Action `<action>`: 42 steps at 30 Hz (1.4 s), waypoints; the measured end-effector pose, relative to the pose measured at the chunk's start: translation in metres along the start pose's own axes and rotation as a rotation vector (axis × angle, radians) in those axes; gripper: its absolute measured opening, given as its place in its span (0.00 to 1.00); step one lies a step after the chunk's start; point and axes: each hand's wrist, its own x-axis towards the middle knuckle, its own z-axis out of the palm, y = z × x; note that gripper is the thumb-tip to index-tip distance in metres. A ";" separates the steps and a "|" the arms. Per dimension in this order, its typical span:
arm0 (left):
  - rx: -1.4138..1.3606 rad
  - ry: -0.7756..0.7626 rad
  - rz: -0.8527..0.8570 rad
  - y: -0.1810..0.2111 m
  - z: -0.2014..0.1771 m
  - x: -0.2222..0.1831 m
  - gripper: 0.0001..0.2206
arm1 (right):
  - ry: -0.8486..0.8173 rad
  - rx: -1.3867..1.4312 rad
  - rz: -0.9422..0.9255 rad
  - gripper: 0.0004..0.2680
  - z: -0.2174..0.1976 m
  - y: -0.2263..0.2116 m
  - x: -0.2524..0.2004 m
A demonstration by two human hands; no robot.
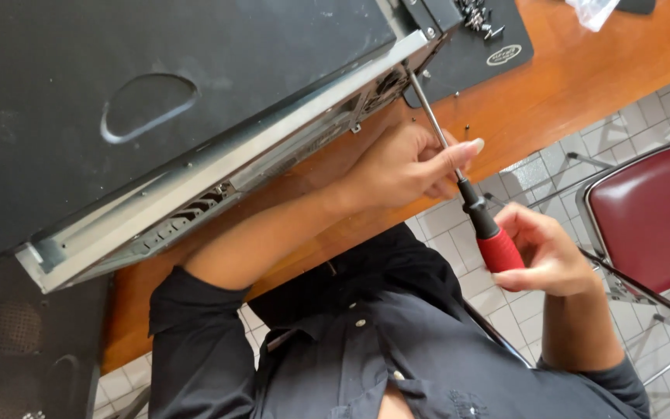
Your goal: The person is placing the side panel onto a desktop computer tower and then using a screwdriver to secure it with screws.
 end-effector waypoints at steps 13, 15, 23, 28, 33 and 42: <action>-0.102 -0.112 -0.052 -0.019 0.003 0.003 0.19 | -0.501 0.198 0.049 0.22 -0.004 -0.004 0.014; -0.140 -0.106 -0.037 -0.020 0.002 0.004 0.16 | -0.381 0.058 0.033 0.20 -0.009 0.002 0.012; -0.198 -0.046 -0.011 -0.020 0.007 -0.003 0.15 | -0.055 -0.450 0.181 0.14 0.024 -0.031 0.017; -0.231 -0.051 0.057 -0.035 0.007 0.007 0.15 | -0.353 -0.181 0.145 0.23 0.011 -0.028 0.017; -0.152 0.005 0.016 -0.018 0.003 -0.002 0.20 | 0.110 -0.587 0.147 0.20 0.017 -0.010 0.004; -0.221 0.072 0.129 -0.033 0.008 0.009 0.19 | -0.199 -0.269 0.054 0.18 0.017 -0.037 0.013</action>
